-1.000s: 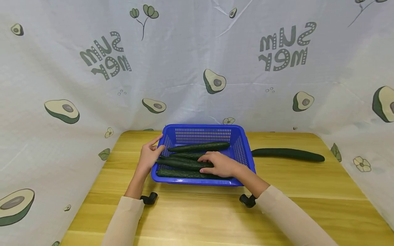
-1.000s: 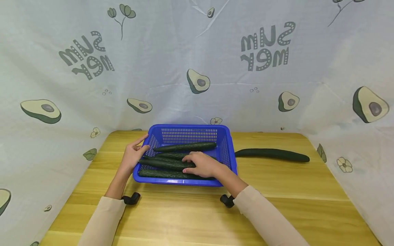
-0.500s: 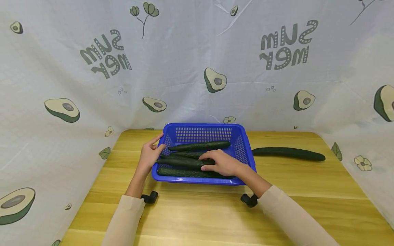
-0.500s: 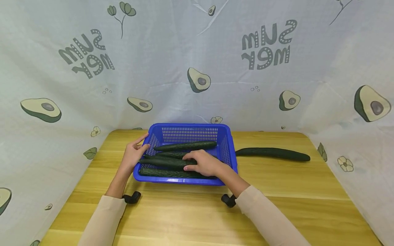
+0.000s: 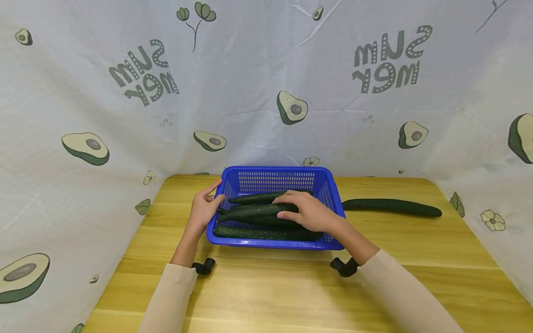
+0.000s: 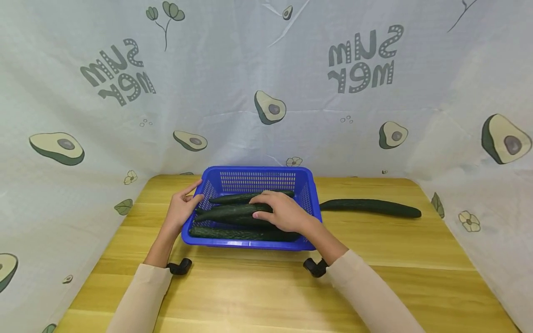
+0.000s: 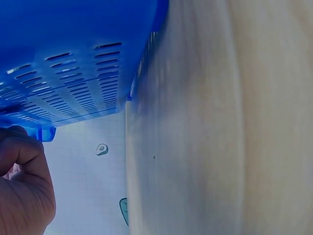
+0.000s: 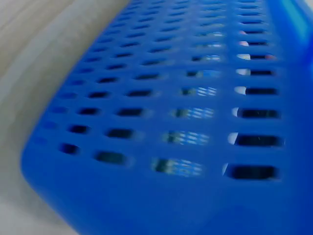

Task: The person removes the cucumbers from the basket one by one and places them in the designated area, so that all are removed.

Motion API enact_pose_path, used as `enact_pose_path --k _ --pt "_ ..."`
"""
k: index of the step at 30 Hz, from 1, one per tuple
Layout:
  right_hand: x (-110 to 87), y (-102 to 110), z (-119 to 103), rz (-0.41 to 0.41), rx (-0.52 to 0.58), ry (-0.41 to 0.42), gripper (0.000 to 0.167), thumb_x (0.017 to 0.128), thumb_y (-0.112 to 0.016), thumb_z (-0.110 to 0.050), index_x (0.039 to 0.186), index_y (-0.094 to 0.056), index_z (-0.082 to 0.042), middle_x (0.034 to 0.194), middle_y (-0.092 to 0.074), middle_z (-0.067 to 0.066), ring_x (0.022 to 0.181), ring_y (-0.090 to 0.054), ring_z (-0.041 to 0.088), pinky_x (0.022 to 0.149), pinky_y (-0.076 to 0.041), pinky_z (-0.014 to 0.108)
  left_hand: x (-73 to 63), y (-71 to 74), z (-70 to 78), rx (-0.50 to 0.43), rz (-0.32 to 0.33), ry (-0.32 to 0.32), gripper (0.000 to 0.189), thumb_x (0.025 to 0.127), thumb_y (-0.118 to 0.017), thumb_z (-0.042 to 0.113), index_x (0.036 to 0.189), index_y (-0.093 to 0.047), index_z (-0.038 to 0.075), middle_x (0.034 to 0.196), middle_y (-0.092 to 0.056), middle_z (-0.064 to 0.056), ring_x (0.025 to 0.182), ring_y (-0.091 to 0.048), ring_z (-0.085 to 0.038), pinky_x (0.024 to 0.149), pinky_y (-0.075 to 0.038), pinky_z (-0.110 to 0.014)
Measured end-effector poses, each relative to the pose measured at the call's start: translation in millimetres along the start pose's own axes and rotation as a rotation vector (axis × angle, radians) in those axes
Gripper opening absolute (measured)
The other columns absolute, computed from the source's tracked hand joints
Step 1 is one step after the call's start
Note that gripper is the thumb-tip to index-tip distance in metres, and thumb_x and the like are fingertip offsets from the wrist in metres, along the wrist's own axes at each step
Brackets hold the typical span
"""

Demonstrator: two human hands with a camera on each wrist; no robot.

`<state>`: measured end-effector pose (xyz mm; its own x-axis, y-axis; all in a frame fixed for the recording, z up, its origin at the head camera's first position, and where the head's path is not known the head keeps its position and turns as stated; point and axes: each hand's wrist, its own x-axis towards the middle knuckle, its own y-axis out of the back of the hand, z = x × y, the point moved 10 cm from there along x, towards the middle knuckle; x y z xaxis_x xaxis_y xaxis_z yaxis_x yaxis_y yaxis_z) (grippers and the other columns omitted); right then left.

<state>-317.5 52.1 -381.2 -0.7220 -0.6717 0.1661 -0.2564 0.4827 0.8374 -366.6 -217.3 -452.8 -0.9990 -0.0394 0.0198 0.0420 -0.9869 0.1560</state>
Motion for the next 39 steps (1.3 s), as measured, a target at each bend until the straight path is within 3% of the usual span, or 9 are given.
enact_pose_path --k 5,14,21,32,35,39 --pt "-3.5 22 -6 0.061 -0.041 0.001 0.038 0.103 -0.064 -0.032 0.138 -0.066 -0.018 0.131 -0.066 0.005 0.116 -0.065 0.025 0.098 -0.055 0.047 1.6 -0.3 -0.9 -0.006 -0.014 0.017 0.057 0.098 -0.066 0.016 0.153 -0.052 0.027 0.057 -0.060 0.002 0.047 -0.058 -0.012 0.047 -0.053 -0.025" --pt "-23.7 56 4 0.127 -0.017 -0.028 0.038 0.102 -0.065 -0.030 0.138 -0.065 -0.017 0.137 -0.064 0.008 0.129 -0.058 0.031 0.103 -0.052 0.056 1.6 -1.5 -1.5 0.012 -0.010 0.007 0.055 0.099 -0.066 0.017 0.152 -0.053 0.029 0.060 -0.061 0.002 0.047 -0.057 -0.012 0.050 -0.055 -0.026" --pt "-45.8 71 21 0.138 -0.013 -0.071 0.039 0.103 -0.065 -0.027 0.140 -0.063 -0.015 0.136 -0.063 0.009 0.128 -0.057 0.033 0.104 -0.051 0.058 -0.2 -0.7 -0.8 0.010 0.013 0.001 0.055 0.097 -0.068 0.018 0.150 -0.056 0.029 0.069 -0.068 -0.011 0.051 -0.064 -0.015 0.051 -0.058 -0.030" --pt "-86.7 89 53 0.175 -0.022 -0.173 0.038 0.104 -0.062 -0.025 0.140 -0.062 -0.013 0.142 -0.059 0.014 0.135 -0.052 0.042 0.107 -0.044 0.067 -2.4 -1.9 2.6 -0.005 -0.011 0.009 0.055 0.100 -0.066 0.018 0.152 -0.053 0.028 0.064 -0.065 -0.001 0.052 -0.064 -0.012 0.052 -0.058 -0.028" --pt "-98.6 95 62 0.194 -0.032 -0.190 0.037 0.103 -0.063 -0.025 0.138 -0.063 -0.015 0.139 -0.062 0.013 0.130 -0.055 0.040 0.105 -0.046 0.066 -2.7 -1.4 2.7 -0.010 -0.010 0.011 0.055 0.100 -0.067 0.018 0.151 -0.053 0.028 0.068 -0.068 -0.007 0.052 -0.065 -0.013 0.053 -0.059 -0.028" --pt "-116.2 103 74 0.221 -0.048 -0.211 0.037 0.103 -0.064 -0.024 0.139 -0.063 -0.016 0.136 -0.063 0.012 0.127 -0.057 0.038 0.101 -0.048 0.065 -2.7 -1.3 0.5 -0.023 -0.021 0.027 0.056 0.100 -0.066 0.019 0.153 -0.051 0.028 0.086 -0.075 -0.020 0.059 -0.071 -0.015 0.056 -0.061 -0.031"
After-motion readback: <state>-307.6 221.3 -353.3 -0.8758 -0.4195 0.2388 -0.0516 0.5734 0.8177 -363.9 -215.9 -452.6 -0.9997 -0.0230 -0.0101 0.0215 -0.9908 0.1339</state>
